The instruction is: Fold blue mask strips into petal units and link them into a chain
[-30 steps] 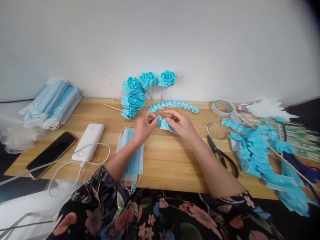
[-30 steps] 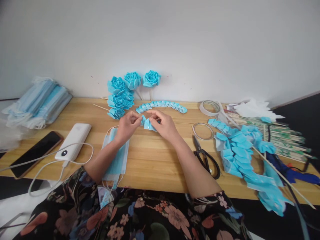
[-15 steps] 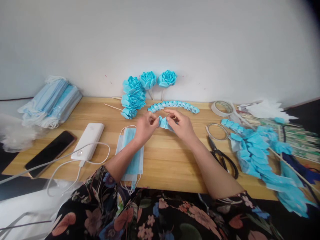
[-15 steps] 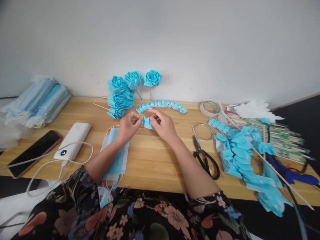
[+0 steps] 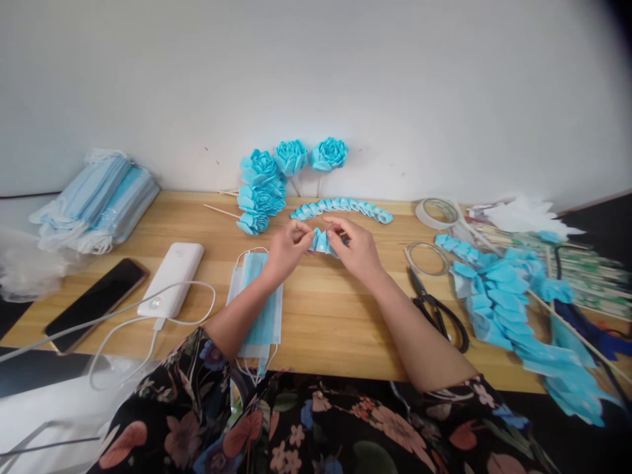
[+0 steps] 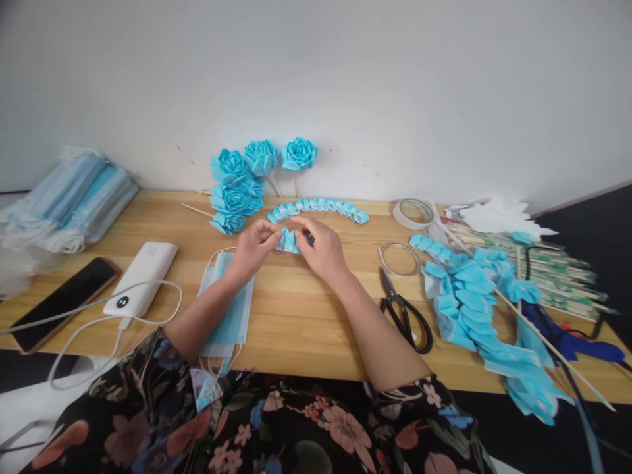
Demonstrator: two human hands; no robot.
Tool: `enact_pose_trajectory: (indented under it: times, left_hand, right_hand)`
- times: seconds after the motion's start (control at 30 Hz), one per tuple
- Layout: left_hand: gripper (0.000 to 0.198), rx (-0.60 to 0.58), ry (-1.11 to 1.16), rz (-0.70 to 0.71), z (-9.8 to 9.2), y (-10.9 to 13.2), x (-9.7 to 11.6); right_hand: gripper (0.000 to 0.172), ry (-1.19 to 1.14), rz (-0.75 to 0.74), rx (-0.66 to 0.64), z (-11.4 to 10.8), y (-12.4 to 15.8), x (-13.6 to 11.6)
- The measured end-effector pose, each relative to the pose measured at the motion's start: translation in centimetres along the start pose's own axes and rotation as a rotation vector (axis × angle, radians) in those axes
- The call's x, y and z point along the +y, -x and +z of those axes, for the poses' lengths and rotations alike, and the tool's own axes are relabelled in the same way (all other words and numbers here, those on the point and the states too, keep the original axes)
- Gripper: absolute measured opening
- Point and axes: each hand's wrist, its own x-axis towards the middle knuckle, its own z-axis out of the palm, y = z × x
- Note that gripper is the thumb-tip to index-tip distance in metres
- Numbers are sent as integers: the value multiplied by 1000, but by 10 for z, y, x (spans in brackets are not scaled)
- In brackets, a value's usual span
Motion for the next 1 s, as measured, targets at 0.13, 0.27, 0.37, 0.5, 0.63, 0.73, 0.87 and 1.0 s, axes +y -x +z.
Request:
enact_pose_trajectory:
  times: [0.13, 0.27, 0.37, 0.5, 0.63, 0.73, 0.87, 1.0]
  left_hand:
    - [17, -44, 49, 5, 0, 0, 2]
    - [24, -72, 31, -9, 0, 1, 6]
    - [27, -77, -11, -14, 0, 1, 8]
    - [28, -86, -30, 2, -2, 0, 7]
    - [31, -98, -43, -3, -2, 0, 6]
    - [33, -115, -54, -1, -2, 0, 6]
    - [31, -116, -54, 23, -4, 0, 6]
    - [34, -153, -1, 10, -8, -1, 8]
  right_hand:
    - [30, 24, -24, 2, 0, 0, 0]
    - [29, 45, -40, 4, 0, 0, 0]
    - [29, 60, -64, 9, -1, 0, -1]
    - [29, 78, -93, 10, -1, -1, -1]
    - [30, 97, -119, 8, -1, 0, -1]
    - [30, 127, -145, 4, -1, 0, -1]
    - [31, 143, -180, 3, -2, 1, -1]
    - [32, 155, -173, -7, -3, 1, -1]
